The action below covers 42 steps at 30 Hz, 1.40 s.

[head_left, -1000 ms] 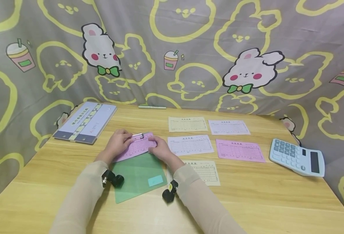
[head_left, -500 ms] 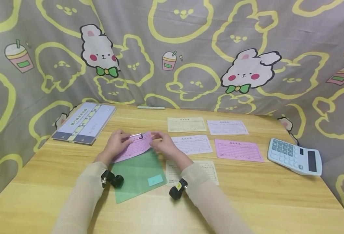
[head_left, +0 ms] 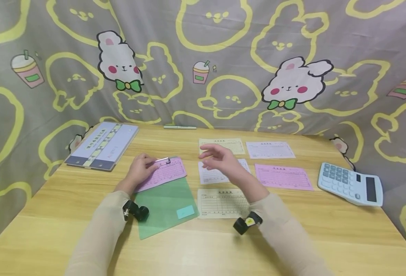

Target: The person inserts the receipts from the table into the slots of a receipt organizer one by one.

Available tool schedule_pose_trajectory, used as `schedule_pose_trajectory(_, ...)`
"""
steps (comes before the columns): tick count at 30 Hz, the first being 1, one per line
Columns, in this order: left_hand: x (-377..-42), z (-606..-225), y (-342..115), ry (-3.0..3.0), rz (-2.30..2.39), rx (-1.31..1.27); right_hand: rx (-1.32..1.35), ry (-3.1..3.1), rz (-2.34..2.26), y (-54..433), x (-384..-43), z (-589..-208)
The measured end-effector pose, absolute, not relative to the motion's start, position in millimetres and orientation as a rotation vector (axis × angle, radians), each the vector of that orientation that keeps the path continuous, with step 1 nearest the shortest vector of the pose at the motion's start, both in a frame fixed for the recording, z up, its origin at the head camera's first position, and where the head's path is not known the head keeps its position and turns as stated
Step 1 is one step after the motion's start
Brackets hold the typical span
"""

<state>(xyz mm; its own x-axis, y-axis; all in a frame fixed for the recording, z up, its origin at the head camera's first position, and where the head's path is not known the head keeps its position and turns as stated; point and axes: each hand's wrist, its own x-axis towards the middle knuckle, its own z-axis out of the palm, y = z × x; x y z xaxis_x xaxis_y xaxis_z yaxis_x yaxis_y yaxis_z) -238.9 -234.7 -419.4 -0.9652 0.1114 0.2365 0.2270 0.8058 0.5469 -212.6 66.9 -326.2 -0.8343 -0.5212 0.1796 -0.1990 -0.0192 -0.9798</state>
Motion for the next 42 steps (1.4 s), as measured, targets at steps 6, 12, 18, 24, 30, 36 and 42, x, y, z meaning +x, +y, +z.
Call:
schedule_pose_trajectory(6,-236.8,-417.0,-237.5,-2.804,-0.883,-0.229,-0.772,2.03,-1.929,111.4,-201.8,-332.2)
schedule_pose_trajectory(12,-237.1,-416.7,-236.0,-2.799,-0.9,-0.222,-0.73,2.121,-1.89,150.0,-195.7,-348.9)
schedule_pose_trajectory(18,-237.9,-420.0,-233.4,-2.788,-0.935,-0.211,-0.658,2.249,-1.81,179.6,-190.5,-371.2)
schedule_pose_trajectory(24,-238.6,-421.0,-232.2,-2.772,-0.927,-0.221,-0.568,2.277,-1.803,195.6,-189.1,-390.3)
schedule_pose_trajectory(30,-239.1,-421.3,-231.3,-2.764,-0.921,-0.23,-0.404,2.279,-1.813,204.8,-187.4,-403.2)
schedule_pose_trajectory(36,-237.2,-423.6,-233.4,-2.696,-0.964,-0.271,-0.318,2.329,-1.729,210.3,-186.5,-415.6)
schedule_pose_trajectory(42,-237.7,-424.0,-232.7,-2.682,-1.023,-0.247,-0.313,2.457,-1.59,209.6,-185.5,-416.8)
